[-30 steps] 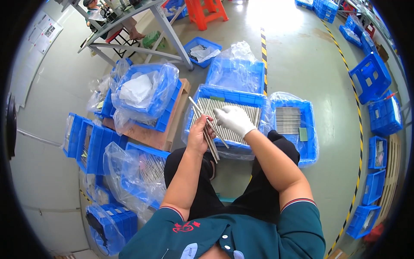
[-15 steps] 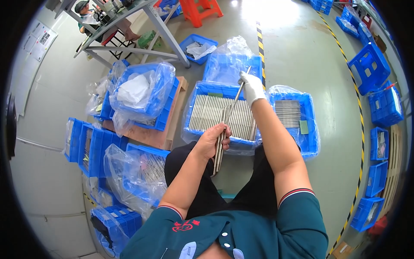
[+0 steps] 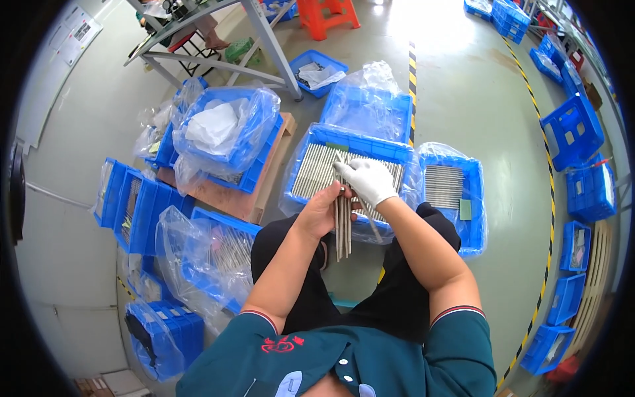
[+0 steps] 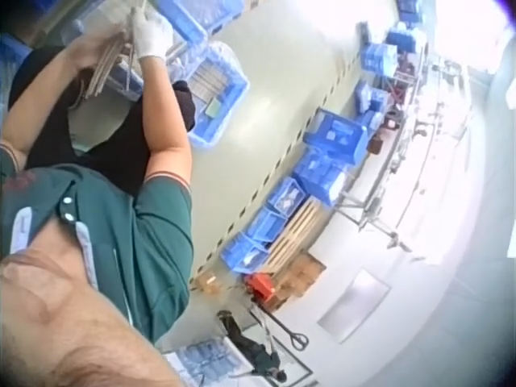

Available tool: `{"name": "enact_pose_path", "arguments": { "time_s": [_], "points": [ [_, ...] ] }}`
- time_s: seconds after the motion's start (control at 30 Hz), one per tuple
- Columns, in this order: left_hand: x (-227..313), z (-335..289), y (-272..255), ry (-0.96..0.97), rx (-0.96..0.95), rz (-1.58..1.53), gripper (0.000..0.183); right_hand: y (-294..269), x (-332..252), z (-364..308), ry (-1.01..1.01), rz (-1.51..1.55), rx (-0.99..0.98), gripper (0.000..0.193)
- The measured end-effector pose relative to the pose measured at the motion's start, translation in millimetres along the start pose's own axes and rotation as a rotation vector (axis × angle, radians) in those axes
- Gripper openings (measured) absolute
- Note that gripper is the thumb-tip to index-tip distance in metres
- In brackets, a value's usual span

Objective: Sorting and organizing thin metal rods into a slotted container for packaging or manufacturing.

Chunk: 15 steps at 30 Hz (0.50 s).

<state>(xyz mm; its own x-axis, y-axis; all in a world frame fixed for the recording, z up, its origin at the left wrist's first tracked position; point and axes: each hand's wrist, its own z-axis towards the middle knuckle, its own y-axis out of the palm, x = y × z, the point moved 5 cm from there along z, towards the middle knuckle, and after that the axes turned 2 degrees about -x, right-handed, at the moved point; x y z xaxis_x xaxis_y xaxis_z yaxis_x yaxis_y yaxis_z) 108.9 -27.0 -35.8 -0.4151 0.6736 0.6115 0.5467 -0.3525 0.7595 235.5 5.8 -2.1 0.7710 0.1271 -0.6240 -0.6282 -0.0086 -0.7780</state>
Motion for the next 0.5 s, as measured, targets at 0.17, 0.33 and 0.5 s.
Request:
{"name": "enact_pose_path", "arguments": {
  "time_s": [0.17, 0.33, 0.5],
  "points": [
    [3, 2, -3, 0.062, -0.015, -0.034, 0.034, -1, -25, -2, 0.043, -0.105, 0.09, 0.035],
    [7, 3, -10, 0.119, 0.047, -0.093, 0.033, -2, -14, -6, 0.282, 0.492, -0.01, 0.028],
    [12, 8, -10, 0.317, 0.167, -0.14, 0.029, 35, 54, -16, 0.551, 1.224, -0.384, 0.033]
  ]
}}
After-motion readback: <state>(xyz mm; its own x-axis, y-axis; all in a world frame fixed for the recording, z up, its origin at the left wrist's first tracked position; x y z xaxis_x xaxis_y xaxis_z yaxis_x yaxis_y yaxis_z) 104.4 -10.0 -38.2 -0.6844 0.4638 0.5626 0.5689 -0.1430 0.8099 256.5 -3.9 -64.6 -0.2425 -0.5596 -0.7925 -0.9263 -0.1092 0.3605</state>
